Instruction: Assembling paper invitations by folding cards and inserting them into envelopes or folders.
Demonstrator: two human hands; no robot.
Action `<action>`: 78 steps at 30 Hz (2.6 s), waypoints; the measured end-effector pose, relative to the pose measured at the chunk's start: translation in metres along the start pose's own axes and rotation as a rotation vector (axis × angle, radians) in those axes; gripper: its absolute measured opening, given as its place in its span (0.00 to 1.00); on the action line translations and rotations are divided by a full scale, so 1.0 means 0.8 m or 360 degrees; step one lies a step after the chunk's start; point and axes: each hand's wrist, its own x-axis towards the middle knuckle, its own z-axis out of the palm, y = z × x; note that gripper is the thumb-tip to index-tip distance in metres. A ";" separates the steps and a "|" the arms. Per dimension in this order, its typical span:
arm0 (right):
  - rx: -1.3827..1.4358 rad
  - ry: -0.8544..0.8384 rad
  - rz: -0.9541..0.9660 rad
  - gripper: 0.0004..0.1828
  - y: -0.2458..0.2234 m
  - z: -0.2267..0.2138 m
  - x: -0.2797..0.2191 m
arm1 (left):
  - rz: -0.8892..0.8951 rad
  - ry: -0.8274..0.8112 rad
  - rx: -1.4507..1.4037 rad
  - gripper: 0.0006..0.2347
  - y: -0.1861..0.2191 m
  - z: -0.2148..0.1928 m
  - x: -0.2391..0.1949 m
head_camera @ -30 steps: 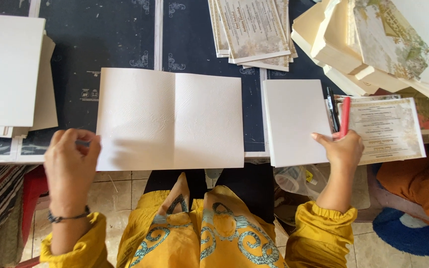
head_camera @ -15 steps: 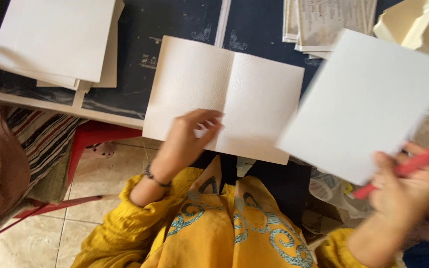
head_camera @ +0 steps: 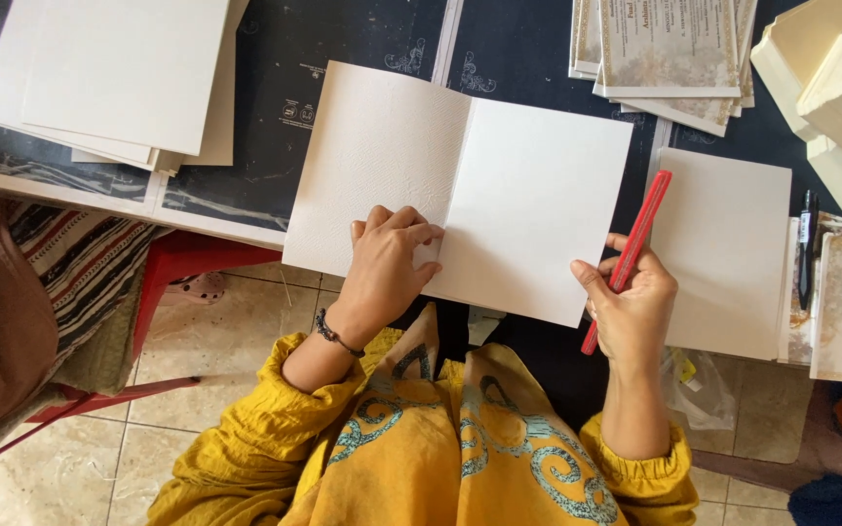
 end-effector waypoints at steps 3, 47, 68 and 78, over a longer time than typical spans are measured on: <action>-0.0034 -0.0006 0.0030 0.22 0.005 0.000 0.002 | -0.0002 0.0023 -0.0034 0.16 -0.001 0.001 -0.001; -0.0610 -0.0195 -0.0179 0.11 0.040 0.035 0.058 | -0.0312 0.0697 -0.1311 0.15 -0.081 0.077 -0.022; -0.1318 -0.1088 -0.1001 0.53 -0.013 0.056 0.004 | 0.1198 -0.0135 0.0257 0.24 0.046 0.096 -0.065; -0.1156 -0.0879 -0.1224 0.26 0.019 0.154 0.201 | 0.1144 -0.0144 0.0275 0.26 0.047 0.090 -0.062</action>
